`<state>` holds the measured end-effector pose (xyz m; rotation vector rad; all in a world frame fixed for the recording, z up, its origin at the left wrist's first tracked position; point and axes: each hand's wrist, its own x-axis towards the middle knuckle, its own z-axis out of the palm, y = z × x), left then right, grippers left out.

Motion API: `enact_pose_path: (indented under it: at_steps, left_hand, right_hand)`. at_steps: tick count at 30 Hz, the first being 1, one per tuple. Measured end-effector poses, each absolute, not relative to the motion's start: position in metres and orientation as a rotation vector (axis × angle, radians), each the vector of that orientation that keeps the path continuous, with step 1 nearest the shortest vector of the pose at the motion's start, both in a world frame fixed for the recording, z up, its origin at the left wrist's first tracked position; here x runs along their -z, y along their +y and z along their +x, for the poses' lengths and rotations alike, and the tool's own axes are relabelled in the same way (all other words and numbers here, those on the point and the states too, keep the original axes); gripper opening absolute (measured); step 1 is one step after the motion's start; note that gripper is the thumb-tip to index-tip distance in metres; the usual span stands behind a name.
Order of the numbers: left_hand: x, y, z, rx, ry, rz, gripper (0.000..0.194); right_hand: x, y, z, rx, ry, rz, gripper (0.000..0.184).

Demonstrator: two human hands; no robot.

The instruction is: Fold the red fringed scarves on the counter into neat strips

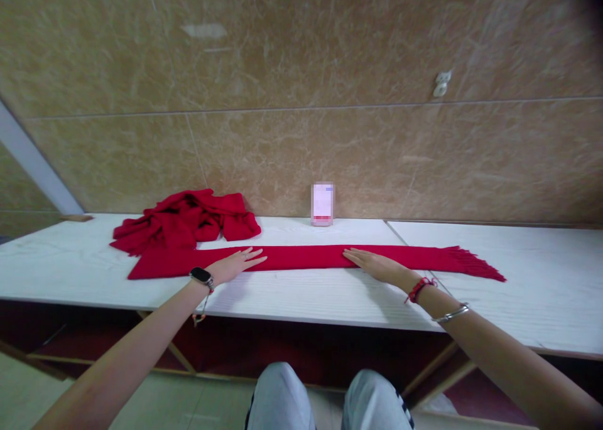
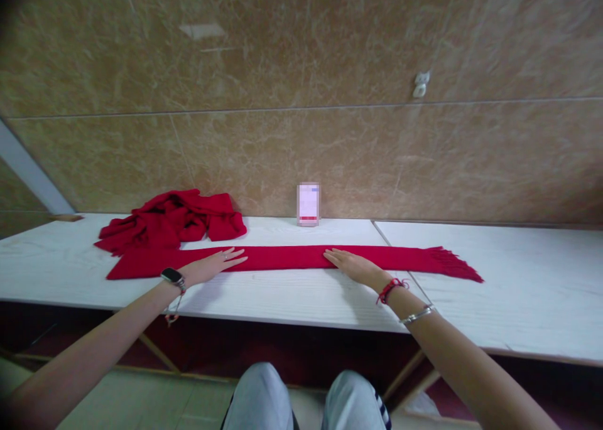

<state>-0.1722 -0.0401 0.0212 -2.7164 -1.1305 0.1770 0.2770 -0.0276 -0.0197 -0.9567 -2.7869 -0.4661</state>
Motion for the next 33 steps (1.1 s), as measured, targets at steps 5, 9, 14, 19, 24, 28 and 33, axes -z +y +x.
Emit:
enact_pose_path:
  at_steps: [5,9,14,19,24,28,33]
  left_hand:
    - [-0.035,-0.038,-0.17,-0.007,-1.177,-2.667,0.075]
    - [-0.037,-0.036,-0.169,0.032,-1.192,-2.593,0.075]
    - [-0.022,-0.037,-0.173,-0.17,-1.146,-2.733,0.076]
    - [-0.026,-0.04,-0.175,-0.112,-1.213,-2.809,0.082]
    - [-0.028,-0.046,-0.18,0.003,-1.234,-2.873,0.083]
    - [-0.017,-0.047,-0.185,-0.079,-1.225,-2.873,0.078]
    - [-0.013,-0.048,-0.185,-0.104,-1.205,-2.844,0.072]
  right_hand:
    - [0.017,-0.023,0.281,0.504,-2.739,-0.972,0.059]
    - [0.012,-0.022,0.281,0.565,-2.659,-0.97,0.056]
    - [0.01,-0.025,0.282,0.358,-2.825,-0.93,0.059]
    - [0.005,-0.031,0.284,0.165,-2.799,-0.994,0.062]
    - [0.002,-0.037,0.284,0.059,-2.731,-1.056,0.063]
    - [0.005,-0.036,0.285,0.05,-2.741,-1.041,0.06]
    - [0.005,-0.034,0.285,0.064,-2.777,-1.017,0.058]
